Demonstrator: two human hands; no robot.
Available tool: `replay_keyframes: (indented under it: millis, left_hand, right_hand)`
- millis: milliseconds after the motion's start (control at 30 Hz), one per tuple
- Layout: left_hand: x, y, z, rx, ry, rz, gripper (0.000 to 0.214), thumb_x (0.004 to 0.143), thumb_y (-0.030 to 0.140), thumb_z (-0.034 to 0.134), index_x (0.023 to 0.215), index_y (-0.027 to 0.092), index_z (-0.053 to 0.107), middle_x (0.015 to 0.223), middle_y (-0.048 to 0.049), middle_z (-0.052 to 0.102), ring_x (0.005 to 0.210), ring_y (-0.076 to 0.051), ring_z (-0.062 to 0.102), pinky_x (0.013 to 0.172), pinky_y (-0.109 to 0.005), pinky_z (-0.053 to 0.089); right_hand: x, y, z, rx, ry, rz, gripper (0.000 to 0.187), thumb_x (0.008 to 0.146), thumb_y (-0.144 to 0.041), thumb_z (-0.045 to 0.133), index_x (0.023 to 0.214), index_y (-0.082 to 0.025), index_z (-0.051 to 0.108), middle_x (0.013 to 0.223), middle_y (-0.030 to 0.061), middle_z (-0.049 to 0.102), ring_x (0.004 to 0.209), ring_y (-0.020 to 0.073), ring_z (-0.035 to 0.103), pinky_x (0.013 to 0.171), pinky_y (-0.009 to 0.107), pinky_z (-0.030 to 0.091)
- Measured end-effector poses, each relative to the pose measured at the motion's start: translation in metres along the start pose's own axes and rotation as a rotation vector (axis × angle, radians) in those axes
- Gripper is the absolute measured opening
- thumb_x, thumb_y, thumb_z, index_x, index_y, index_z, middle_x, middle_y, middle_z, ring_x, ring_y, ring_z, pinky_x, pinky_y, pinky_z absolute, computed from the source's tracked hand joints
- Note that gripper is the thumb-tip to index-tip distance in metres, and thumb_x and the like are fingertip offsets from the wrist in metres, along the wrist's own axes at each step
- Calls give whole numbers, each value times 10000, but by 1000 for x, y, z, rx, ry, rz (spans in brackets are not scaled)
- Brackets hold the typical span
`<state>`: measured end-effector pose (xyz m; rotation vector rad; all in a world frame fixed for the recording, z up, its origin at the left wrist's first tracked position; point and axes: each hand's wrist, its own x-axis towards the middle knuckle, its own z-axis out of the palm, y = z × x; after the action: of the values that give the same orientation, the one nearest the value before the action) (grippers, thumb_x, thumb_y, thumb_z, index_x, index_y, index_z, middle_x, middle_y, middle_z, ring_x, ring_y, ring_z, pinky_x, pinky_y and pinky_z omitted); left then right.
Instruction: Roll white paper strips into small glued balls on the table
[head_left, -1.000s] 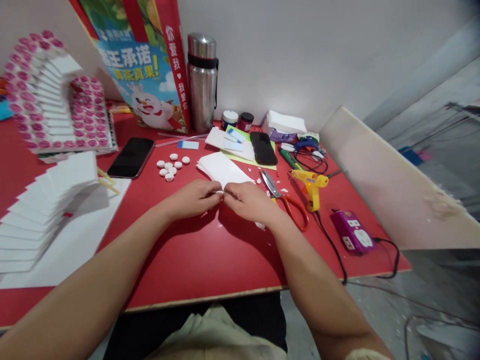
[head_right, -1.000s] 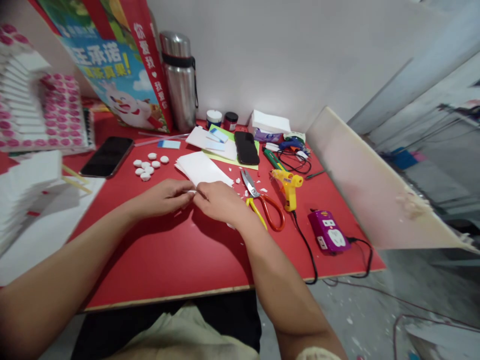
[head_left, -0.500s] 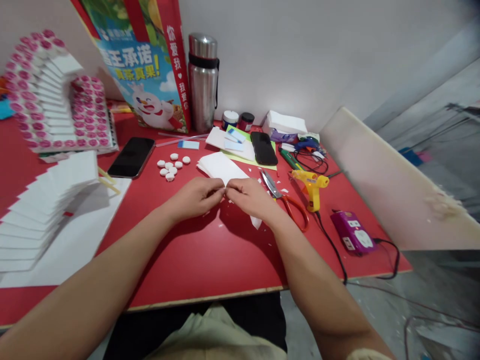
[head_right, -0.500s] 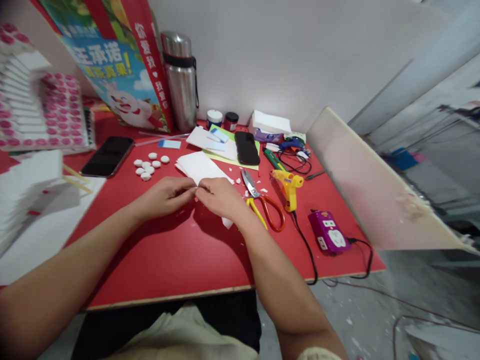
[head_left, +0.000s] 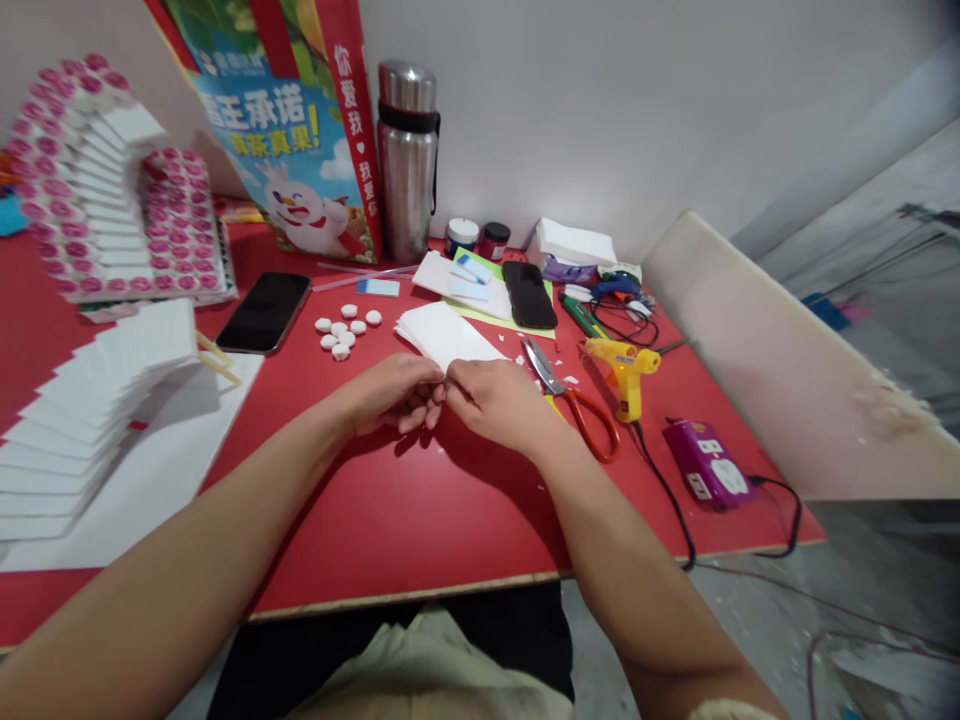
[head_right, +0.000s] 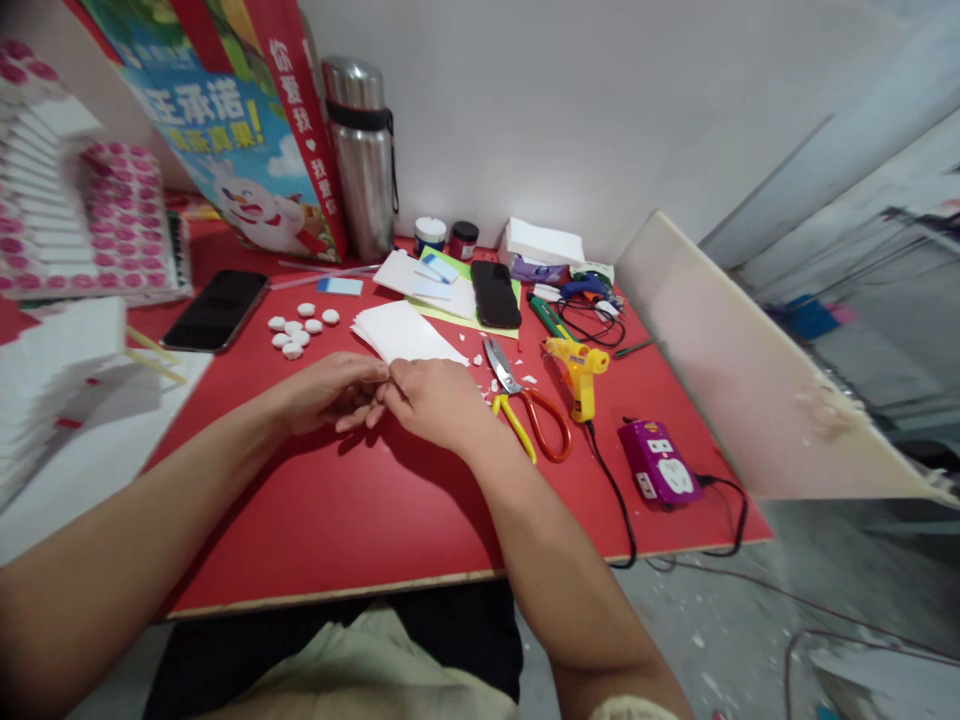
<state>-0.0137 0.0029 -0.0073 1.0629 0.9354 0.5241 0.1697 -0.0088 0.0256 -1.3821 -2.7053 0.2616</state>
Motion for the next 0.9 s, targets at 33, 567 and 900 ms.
replay_keyframes:
  millis: [33,567,900]
  left_hand:
    - [0,0,0,14,-4,8,218,844,270,514,668,150,558,543,-87,653,306,-96,462,301,-182,153]
    - [-5,-4,2,345,48,239,242,958,287,471,739,188,495,571,27,553,429,-79,460,477,-219,336]
    - [-2,-3,8,284,138,277,274,911,359,482,729,165,548,603,-26,609,423,-99,499,428,-217,305]
  right_hand:
    - [0,0,0,-5,-8,0,271,1008,-280,440,996,-161,684,951,95,763,816,217,650,652,315,306]
    - [3,12,6,421,48,82,220,901,-250,511,696,-190,565,618,-21,519,617,127,448,582,272,253]
    - [2,5,3,307,147,73,259,920,-272,498,685,-192,573,641,-4,578,630,138,474,603,283,268]
